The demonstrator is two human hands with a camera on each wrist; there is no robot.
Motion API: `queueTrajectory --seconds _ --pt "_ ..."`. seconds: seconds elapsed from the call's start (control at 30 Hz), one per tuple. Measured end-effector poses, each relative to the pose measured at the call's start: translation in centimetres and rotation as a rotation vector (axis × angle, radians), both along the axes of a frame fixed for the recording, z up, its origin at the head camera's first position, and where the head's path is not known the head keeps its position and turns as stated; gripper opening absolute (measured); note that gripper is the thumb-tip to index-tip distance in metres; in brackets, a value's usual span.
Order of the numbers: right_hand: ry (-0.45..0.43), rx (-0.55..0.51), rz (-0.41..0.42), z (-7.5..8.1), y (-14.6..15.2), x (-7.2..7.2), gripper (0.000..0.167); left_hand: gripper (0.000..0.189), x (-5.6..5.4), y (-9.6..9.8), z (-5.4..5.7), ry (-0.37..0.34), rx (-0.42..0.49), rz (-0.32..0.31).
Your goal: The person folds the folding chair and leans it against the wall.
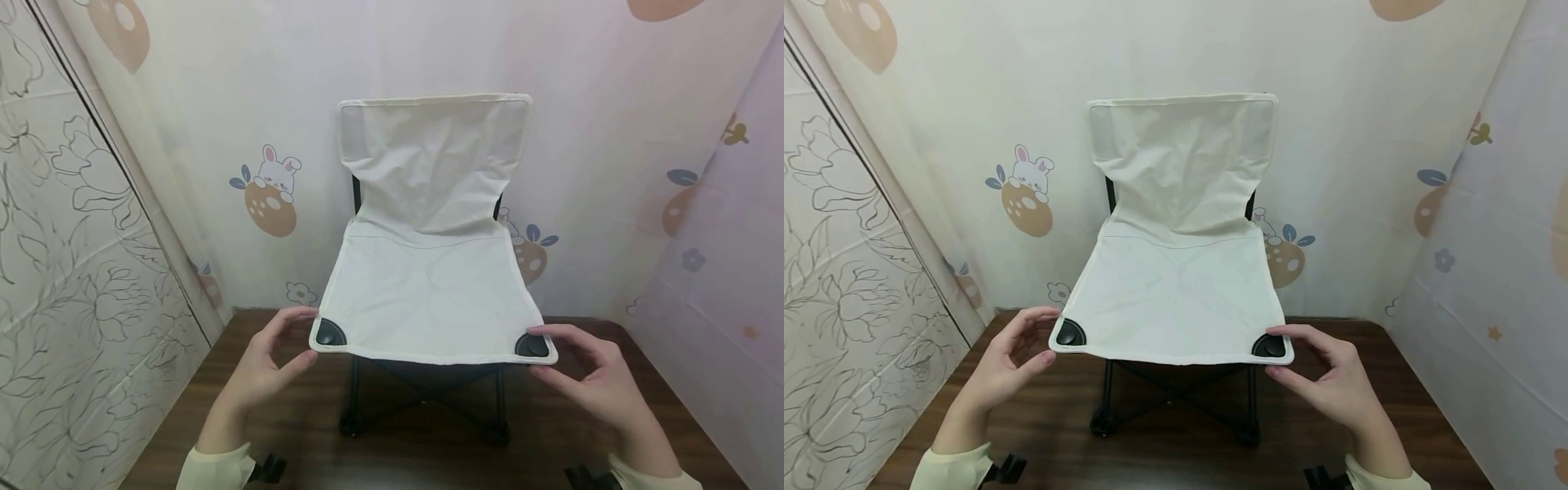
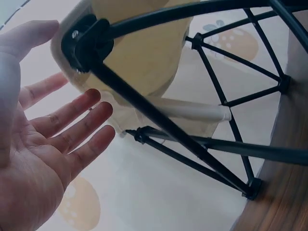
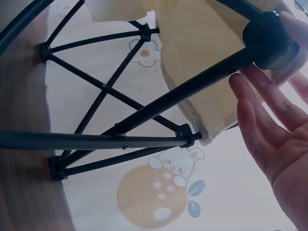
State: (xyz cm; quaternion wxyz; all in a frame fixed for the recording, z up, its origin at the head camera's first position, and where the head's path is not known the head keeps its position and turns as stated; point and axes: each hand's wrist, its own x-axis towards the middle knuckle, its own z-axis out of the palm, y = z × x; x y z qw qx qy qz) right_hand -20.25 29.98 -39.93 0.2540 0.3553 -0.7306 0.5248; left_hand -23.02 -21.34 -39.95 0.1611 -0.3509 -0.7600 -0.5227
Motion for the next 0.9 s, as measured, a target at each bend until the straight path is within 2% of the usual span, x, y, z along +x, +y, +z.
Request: queueTrajectory --seconds 0.07,0.27,0.5,0.67,0.9 --pt "-0.045 -0.003 -0.005 0.2 -0.1 0.2 0.065 0.062 0.1 0.3 0.2 0.002 -0.002 -0.019" --pt "-0.179 0.051 -0.104 0.6 -0.5 0.7 0.060 0.060 0.3 1.1 0.3 0.022 0.006 -0.041" --pt "-0.200 0.044 -0.117 1.1 -0.3 1.3 0.056 0.057 -0.1 1.9 0.2 0.103 0.052 -0.013" --pt "-0.224 0.058 -0.147 1.4 -0.3 1.7 0.055 0.059 -0.2 2.3 0.1 0.122 0.074 0.003" --pt "-0.235 0.047 -0.154 1.5 -0.4 1.6 0.054 0.057 -0.2 2.6 -0.3 0.188 0.142 -0.010"
